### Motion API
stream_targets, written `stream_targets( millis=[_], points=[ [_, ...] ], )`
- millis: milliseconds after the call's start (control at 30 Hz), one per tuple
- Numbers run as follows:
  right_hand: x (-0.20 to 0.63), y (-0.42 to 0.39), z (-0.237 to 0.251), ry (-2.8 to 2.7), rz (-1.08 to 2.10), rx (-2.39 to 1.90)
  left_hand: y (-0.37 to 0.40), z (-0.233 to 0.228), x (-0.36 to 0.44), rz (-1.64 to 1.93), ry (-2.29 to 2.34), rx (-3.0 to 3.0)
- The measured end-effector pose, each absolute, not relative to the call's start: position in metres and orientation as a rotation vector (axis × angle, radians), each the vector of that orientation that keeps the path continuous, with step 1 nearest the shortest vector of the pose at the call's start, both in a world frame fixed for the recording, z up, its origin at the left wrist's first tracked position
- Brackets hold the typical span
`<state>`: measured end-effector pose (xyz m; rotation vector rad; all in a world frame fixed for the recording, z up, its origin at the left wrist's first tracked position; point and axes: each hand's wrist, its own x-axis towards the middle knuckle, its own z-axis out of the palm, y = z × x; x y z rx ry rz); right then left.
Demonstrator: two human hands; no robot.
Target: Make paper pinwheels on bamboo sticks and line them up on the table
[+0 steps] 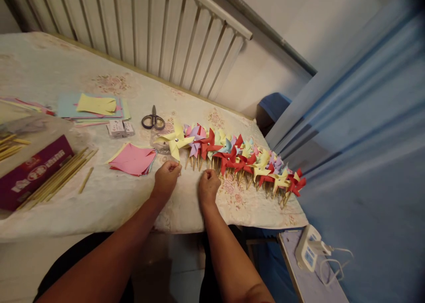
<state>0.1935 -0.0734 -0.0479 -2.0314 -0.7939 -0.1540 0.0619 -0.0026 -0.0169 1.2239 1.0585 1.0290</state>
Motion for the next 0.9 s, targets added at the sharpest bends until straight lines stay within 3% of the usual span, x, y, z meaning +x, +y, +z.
stream_targets(
  millis=[900],
  points=[
    [0.193, -0.053, -0.044, -0.841, -0.151, -2.139, -0.003, -0.016, 0.059, 1.014, 1.045, 1.231]
  ],
)
